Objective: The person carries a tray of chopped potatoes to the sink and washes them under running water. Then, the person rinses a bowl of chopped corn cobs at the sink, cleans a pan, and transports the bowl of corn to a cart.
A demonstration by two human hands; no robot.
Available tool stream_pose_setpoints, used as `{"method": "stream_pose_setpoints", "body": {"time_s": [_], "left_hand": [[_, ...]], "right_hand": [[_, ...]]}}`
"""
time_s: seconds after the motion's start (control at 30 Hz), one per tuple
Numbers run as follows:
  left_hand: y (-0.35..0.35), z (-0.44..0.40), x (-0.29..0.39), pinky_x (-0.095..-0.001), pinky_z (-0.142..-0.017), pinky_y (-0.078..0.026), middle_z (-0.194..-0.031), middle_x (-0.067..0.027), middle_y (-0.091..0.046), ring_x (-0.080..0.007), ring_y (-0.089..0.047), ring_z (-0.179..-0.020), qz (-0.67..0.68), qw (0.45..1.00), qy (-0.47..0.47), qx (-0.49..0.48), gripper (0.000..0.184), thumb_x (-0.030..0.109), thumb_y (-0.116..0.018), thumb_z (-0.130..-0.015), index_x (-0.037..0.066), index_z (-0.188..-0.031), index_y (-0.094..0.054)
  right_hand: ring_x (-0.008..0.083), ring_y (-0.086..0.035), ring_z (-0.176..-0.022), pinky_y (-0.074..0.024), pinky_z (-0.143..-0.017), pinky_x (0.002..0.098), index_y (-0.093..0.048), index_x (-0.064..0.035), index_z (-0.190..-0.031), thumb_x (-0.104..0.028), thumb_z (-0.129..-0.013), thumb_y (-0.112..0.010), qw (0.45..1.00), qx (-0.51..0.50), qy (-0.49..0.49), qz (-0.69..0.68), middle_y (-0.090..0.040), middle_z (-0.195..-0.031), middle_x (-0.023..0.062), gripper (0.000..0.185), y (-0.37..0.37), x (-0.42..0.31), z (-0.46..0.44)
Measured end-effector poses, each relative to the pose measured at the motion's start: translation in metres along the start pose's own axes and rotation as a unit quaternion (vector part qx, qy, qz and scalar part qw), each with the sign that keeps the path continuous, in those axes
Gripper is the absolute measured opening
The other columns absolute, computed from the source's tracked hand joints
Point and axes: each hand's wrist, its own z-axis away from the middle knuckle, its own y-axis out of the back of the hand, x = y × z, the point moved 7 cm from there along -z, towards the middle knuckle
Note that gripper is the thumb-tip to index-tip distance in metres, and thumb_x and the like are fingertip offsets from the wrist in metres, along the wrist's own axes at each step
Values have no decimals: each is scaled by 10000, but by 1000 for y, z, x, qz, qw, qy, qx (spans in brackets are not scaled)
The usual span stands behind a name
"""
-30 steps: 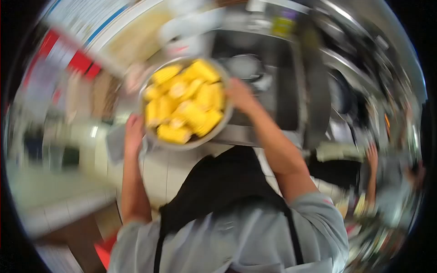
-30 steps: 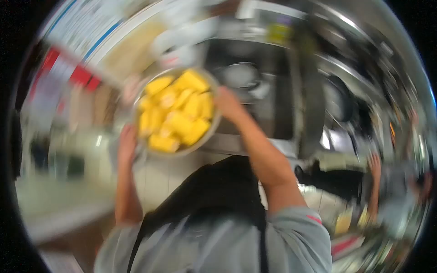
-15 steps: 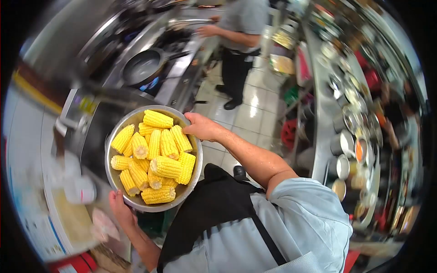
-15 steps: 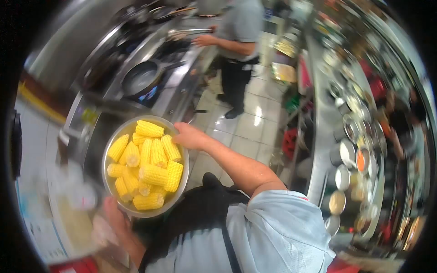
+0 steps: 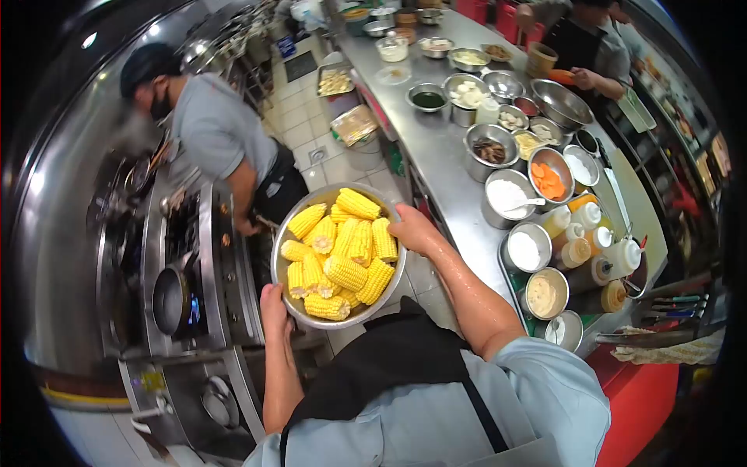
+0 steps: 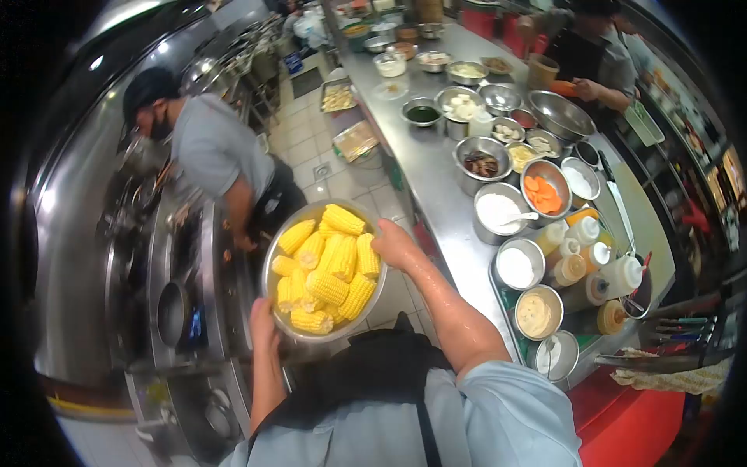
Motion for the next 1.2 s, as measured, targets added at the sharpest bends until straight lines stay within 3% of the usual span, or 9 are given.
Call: {"method": "stream_pose_setpoints", "body": {"time_s": [0.17,0.3,0.4,0.5,0.53,0.6,0.73,0.83,1.2], "left_hand": [[-111,-84,15,-296,-639,-463,-797,-25,-572,-114,-541,-703,-58,996,-2,-69,171,123,-550,-982,72,-823,-513],[-177,-159,26,-300,-619,-448,-770,-13,-547,-111,-521,-684,-82,988,-14,-131,204,121,-554,-977,88,-786,-492],[-220,-211,47,-295,-620,-446,-776,-11,-544,-116,-526,-694,-93,985,-12,-141,189,127,-565,-967,82,-792,-509],[-249,-286,58,-295,-643,-432,-784,-4,-532,-113,-506,-710,-132,978,-42,-153,180,157,-588,-950,69,-805,-530],[-262,-314,64,-294,-654,-425,-786,-1,-526,-111,-495,-717,-148,974,-60,-161,180,170,-597,-944,65,-810,-538],[-291,-366,82,-288,-661,-395,-790,11,-508,-105,-463,-734,-175,963,-104,-179,182,203,-610,-933,69,-823,-557],[-344,-451,127,-296,-646,-394,-760,23,-502,-103,-459,-709,-228,947,-86,-208,200,222,-602,-936,78,-805,-554],[-388,-533,137,-295,-634,-394,-750,26,-512,-104,-465,-694,-239,930,-82,-268,202,226,-606,-935,80,-803,-557],[-453,-759,179,-284,-611,-393,-757,28,-529,-98,-472,-678,-210,935,-100,-267,168,222,-634,-911,97,-815,-578]], "right_hand": [[398,-643,-1102,-488,-951,425,-573,49,-1208,-158,-856,-614,991,81,-89,-64,-664,-1148,280,410,80,20,-4],[260,-663,-1013,-503,-928,370,-590,40,-1193,-140,-854,-615,978,141,-115,-102,-698,-1075,175,384,108,22,-20],[225,-662,-814,-542,-747,355,-576,26,-1202,-151,-865,-616,974,175,-92,-106,-684,-946,136,383,109,34,-60],[147,-579,-593,-476,-515,315,-568,6,-1179,-165,-882,-620,950,157,-190,-194,-637,-824,79,346,109,19,-101],[86,-484,-485,-370,-404,270,-547,-12,-1174,-179,-913,-615,948,186,-143,-215,-599,-762,36,317,106,18,-124],[88,-478,-485,-378,-409,273,-534,-9,-1177,-188,-936,-612,942,192,-161,-223,-586,-752,29,311,105,21,-160],[84,-487,-532,-404,-435,260,-515,-8,-1202,-199,-990,-599,928,193,-190,-255,-567,-781,15,298,98,-3,-224],[113,-579,-644,-497,-536,276,-534,-3,-1201,-225,-999,-588,927,185,-158,-287,-623,-879,53,304,95,-9,-280],[68,-505,-639,-478,-531,250,-512,-27,-1218,-211,-1032,-588,928,119,-174,-307,-560,-875,4,273,95,-15,-513]]}}
